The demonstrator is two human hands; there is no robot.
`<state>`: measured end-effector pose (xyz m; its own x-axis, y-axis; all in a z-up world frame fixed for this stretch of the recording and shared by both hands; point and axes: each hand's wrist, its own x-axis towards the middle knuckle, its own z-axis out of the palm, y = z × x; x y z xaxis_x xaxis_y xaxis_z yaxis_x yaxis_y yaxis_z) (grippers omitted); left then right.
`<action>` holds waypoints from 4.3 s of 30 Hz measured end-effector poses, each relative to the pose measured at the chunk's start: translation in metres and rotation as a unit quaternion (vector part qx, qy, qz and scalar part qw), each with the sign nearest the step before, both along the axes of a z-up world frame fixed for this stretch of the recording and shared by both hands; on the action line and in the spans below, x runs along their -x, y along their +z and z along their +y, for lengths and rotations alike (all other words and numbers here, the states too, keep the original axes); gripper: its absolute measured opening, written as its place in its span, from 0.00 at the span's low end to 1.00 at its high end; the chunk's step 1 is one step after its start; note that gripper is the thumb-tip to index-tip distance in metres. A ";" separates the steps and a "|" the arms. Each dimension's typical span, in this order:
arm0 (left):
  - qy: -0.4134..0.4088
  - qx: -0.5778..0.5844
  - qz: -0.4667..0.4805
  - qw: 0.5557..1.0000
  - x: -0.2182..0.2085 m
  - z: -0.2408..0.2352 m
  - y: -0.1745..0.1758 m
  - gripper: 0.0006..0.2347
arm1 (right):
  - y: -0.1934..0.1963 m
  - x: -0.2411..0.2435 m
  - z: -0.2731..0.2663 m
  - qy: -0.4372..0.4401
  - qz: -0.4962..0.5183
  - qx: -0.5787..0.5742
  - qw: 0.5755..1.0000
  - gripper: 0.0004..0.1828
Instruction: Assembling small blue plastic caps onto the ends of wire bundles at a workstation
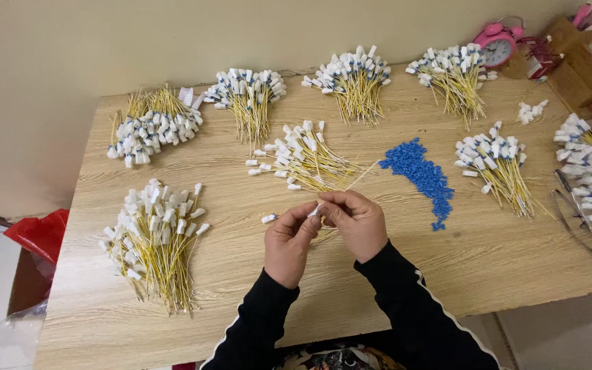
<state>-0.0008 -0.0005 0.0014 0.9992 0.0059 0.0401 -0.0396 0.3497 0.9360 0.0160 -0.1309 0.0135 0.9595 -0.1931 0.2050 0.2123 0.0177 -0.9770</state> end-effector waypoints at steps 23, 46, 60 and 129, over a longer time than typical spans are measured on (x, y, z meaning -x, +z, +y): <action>0.036 -0.012 -0.005 0.999 0.006 -0.003 0.012 0.09 | 0.012 0.024 0.009 0.023 -0.103 -0.031 0.994 0.08; -0.005 -0.512 -0.036 0.858 -0.072 0.063 -0.078 0.12 | -0.150 -0.123 -0.187 -0.140 0.215 0.545 0.798 0.16; 0.113 -0.717 -0.187 0.662 -0.099 0.033 -0.080 0.11 | -0.141 -0.096 -0.184 -0.150 0.199 0.508 0.825 0.09; 0.046 0.046 0.058 0.996 0.002 -0.009 0.006 0.10 | 0.025 0.025 0.007 -0.008 -0.020 0.054 0.998 0.08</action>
